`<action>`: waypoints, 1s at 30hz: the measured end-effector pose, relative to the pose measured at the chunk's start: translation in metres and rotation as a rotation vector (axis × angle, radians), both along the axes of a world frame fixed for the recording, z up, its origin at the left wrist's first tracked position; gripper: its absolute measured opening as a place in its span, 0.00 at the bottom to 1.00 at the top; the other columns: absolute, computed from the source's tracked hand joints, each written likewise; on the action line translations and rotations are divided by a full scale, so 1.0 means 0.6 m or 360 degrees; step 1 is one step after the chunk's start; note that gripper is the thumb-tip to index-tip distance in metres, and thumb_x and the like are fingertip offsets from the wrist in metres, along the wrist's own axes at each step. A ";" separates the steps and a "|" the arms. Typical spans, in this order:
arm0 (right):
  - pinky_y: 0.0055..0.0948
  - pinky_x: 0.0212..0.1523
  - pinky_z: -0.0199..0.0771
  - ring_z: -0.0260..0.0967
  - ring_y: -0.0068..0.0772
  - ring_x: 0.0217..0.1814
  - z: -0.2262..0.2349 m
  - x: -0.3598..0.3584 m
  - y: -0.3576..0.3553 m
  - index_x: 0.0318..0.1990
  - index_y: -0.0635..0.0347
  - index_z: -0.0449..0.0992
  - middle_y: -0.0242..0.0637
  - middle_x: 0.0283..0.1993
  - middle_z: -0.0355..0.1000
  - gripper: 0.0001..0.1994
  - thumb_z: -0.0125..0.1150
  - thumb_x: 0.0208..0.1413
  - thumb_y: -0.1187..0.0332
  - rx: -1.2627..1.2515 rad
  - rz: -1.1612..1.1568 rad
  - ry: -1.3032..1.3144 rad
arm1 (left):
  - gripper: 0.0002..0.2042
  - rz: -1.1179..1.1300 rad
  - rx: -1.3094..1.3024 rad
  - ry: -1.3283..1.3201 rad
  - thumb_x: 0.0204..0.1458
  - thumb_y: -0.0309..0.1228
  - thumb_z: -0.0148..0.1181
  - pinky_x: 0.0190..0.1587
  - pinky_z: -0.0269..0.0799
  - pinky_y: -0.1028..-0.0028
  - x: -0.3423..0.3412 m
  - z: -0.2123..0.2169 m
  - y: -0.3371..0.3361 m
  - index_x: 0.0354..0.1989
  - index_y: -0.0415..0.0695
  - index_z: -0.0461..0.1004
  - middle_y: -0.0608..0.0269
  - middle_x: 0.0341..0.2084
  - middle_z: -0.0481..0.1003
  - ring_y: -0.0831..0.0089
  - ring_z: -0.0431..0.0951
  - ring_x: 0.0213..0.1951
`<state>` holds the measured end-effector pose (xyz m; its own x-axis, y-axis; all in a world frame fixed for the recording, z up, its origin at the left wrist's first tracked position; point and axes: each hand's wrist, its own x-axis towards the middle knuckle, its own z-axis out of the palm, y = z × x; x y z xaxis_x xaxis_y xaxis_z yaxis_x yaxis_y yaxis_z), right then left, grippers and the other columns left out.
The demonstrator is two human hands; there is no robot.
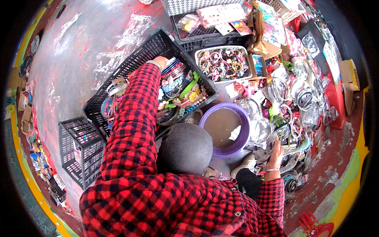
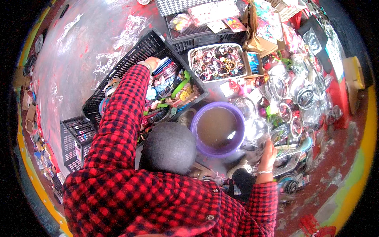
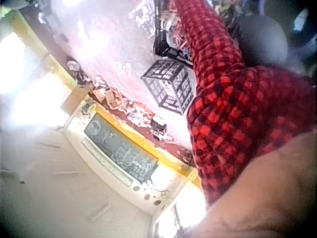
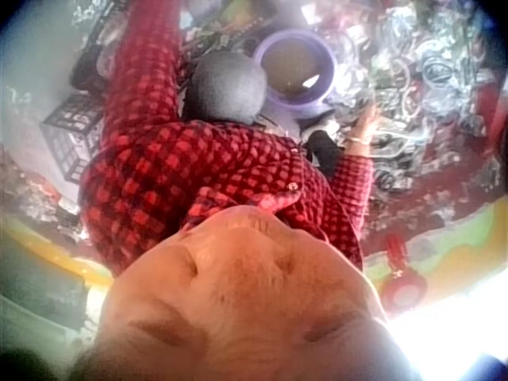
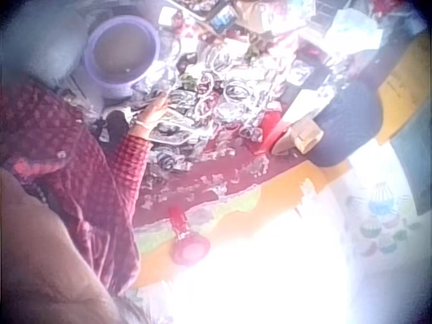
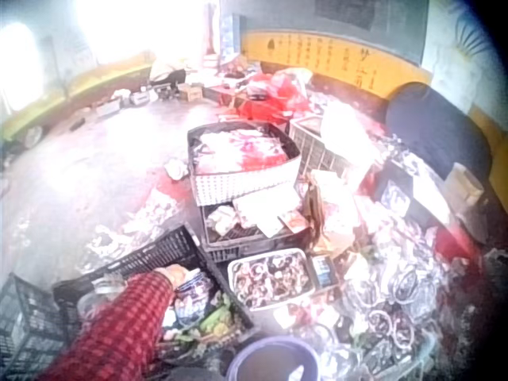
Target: The person sits on the floor and cleans various small accessories, including red decorative items and black hair ties, using a cloth and a purple bucket of water. They wipe the items and place them into a black plastic crate.
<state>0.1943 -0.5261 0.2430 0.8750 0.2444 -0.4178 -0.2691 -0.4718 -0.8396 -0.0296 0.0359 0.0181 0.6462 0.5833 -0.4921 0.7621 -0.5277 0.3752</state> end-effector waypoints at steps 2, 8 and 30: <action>0.23 0.33 0.60 0.58 0.22 0.31 -0.015 0.009 -0.016 0.37 0.69 0.73 0.30 0.30 0.67 0.19 0.44 0.56 0.59 0.0008 0.0083 -0.0010 | 0.13 0.0136 -0.0187 -0.0167 0.45 0.29 0.51 0.44 0.67 0.69 -0.011 -0.033 0.003 0.40 0.56 0.76 0.53 0.35 0.74 0.58 0.75 0.38; 0.23 0.33 0.59 0.57 0.21 0.31 -0.019 0.014 -0.029 0.36 0.69 0.73 0.30 0.30 0.67 0.19 0.44 0.56 0.59 -0.0035 0.0139 -0.0001 | 0.14 0.0067 0.0043 -0.0125 0.44 0.29 0.48 0.46 0.66 0.66 0.001 -0.023 -0.032 0.40 0.53 0.75 0.51 0.37 0.73 0.57 0.73 0.41; 0.24 0.30 0.56 0.53 0.21 0.28 -0.020 0.003 -0.015 0.28 0.67 0.72 0.28 0.25 0.63 0.18 0.46 0.55 0.59 -0.0053 0.0057 0.0088 | 0.10 0.0463 -0.0520 -0.0413 0.52 0.32 0.48 0.42 0.66 0.73 -0.004 -0.086 0.016 0.38 0.49 0.75 0.62 0.31 0.75 0.72 0.74 0.35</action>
<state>0.1958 -0.5353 0.2310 0.8414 0.2601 -0.4736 -0.2970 -0.5096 -0.8075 -0.0320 0.0452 -0.0334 0.6049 0.5999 -0.5237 0.7198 -0.1308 0.6817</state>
